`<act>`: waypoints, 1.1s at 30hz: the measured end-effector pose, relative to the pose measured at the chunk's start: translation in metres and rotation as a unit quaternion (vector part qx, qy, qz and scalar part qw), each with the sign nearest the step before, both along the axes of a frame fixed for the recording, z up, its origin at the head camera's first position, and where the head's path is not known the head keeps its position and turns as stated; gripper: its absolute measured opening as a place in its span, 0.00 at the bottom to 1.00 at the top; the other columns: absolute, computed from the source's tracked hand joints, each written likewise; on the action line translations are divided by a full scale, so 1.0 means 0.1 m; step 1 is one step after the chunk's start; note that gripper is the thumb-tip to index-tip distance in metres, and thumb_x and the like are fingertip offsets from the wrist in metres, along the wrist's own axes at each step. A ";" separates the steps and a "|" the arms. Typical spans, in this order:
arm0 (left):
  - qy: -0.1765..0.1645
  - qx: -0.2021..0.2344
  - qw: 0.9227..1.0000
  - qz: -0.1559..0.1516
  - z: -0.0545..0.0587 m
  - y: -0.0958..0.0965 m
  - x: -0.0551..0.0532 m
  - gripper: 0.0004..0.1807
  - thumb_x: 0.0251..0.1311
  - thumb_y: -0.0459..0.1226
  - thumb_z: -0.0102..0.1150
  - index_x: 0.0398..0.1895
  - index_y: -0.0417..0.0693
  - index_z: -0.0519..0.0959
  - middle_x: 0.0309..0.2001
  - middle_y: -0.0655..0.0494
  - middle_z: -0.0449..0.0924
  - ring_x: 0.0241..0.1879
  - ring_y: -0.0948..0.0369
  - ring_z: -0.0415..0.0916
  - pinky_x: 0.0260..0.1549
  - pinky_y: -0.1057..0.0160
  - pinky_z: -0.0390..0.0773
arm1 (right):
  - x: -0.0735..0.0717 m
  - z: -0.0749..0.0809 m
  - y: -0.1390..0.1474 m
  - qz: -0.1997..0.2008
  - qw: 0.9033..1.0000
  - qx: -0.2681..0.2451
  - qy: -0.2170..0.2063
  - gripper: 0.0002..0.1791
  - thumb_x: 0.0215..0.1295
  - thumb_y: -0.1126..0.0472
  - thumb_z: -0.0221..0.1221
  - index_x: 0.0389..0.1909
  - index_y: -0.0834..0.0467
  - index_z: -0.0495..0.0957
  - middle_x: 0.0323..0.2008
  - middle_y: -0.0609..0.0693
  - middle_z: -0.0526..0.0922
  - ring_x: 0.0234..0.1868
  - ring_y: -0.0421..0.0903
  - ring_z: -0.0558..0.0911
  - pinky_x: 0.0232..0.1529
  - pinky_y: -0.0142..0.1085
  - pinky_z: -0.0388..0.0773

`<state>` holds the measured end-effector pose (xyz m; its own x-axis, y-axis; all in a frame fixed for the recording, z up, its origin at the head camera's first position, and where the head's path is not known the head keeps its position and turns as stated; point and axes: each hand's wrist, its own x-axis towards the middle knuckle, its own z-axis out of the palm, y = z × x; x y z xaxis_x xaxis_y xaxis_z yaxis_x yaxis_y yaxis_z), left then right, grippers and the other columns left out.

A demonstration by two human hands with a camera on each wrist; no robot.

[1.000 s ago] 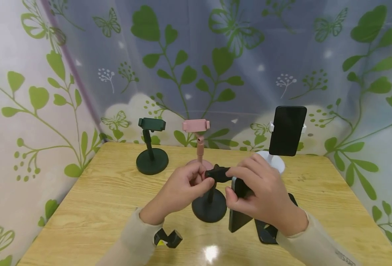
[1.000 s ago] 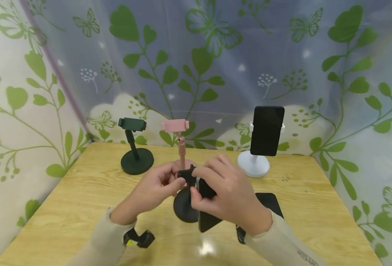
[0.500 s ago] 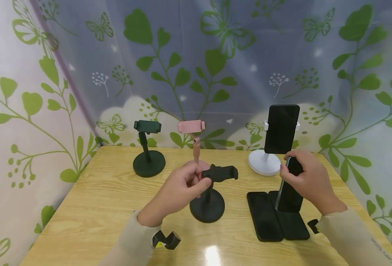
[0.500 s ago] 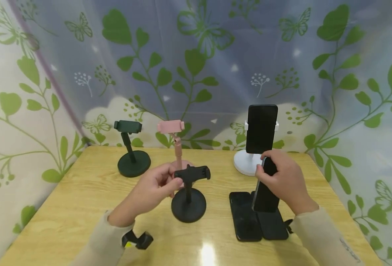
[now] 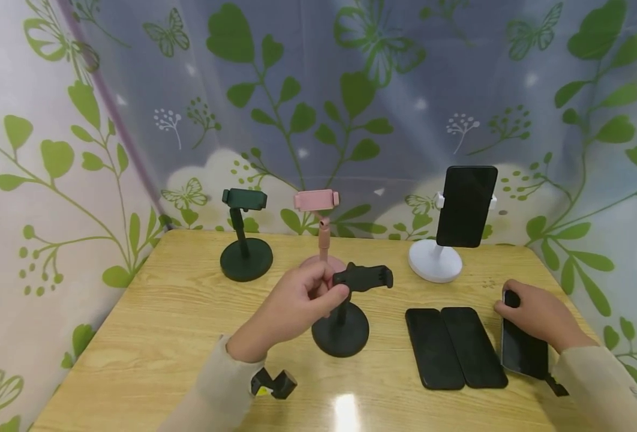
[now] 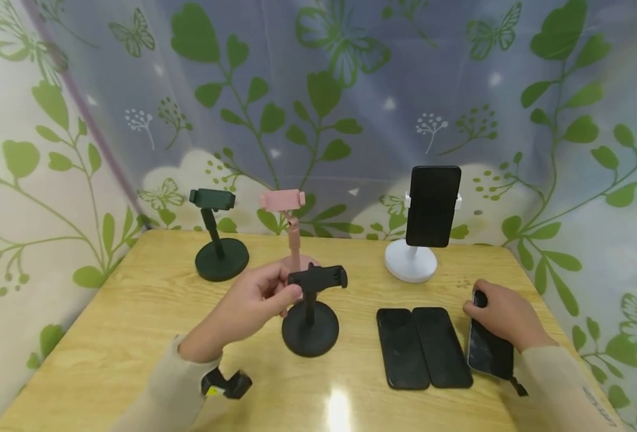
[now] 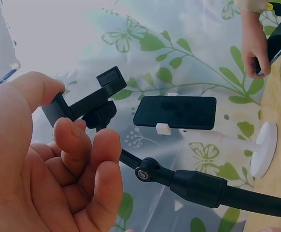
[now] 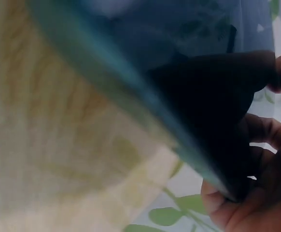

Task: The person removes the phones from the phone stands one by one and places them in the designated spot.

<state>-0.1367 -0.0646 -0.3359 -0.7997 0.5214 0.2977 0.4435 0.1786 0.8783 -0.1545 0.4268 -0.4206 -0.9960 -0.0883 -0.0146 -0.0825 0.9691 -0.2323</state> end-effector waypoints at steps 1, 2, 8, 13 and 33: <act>0.002 0.000 1.000 0.000 0.00 0.00 0.00 0.13 0.74 0.46 0.62 0.32 0.54 0.73 0.32 0.53 0.72 0.21 0.55 0.69 0.24 0.62 0.71 | 0.00 -0.03 0.03 0.000 1.000 0.001 -0.005 0.15 0.71 0.48 0.61 0.41 0.57 0.75 0.23 0.48 0.70 0.22 0.45 0.68 0.25 0.40 0.63; 0.003 -0.001 1.000 -0.001 0.00 0.00 0.00 0.13 0.74 0.46 0.61 0.32 0.53 0.73 0.31 0.53 0.72 0.21 0.56 0.68 0.24 0.62 0.70 | -0.01 -0.05 0.05 0.001 1.000 0.000 -0.008 0.15 0.71 0.48 0.60 0.42 0.56 0.75 0.23 0.48 0.70 0.23 0.45 0.68 0.25 0.40 0.63; -0.001 0.001 1.000 -0.002 0.01 0.00 0.01 0.13 0.74 0.46 0.61 0.32 0.53 0.73 0.26 0.54 0.72 0.20 0.57 0.67 0.23 0.63 0.69 | -0.04 -0.14 0.11 0.012 1.000 -0.003 -0.020 0.16 0.72 0.49 0.60 0.41 0.59 0.76 0.31 0.52 0.79 0.28 0.47 0.74 0.29 0.44 0.71; 0.001 0.002 1.000 -0.005 0.02 0.00 0.00 0.13 0.74 0.46 0.61 0.31 0.53 0.73 0.27 0.53 0.72 0.20 0.56 0.68 0.22 0.63 0.69 | -0.03 -0.16 0.08 0.001 0.999 0.034 -0.037 0.25 0.70 0.45 0.63 0.48 0.66 0.79 0.45 0.67 0.80 0.39 0.61 0.82 0.35 0.57 0.78; 0.009 -0.006 1.000 -0.003 0.04 -0.02 0.01 0.14 0.74 0.47 0.60 0.31 0.53 0.73 0.23 0.56 0.71 0.20 0.59 0.65 0.23 0.64 0.68 | 0.09 -0.13 -0.09 -0.052 0.993 0.067 -0.079 0.46 0.70 0.32 0.57 0.54 0.77 0.73 0.44 0.76 0.75 0.41 0.72 0.79 0.35 0.61 0.78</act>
<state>-0.1353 -0.0662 -0.3324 -0.7911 0.5304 0.3047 0.4598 0.1871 0.8681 -0.1455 0.4178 -0.4336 -0.9839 0.0283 -0.1765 0.0469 0.9937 -0.1021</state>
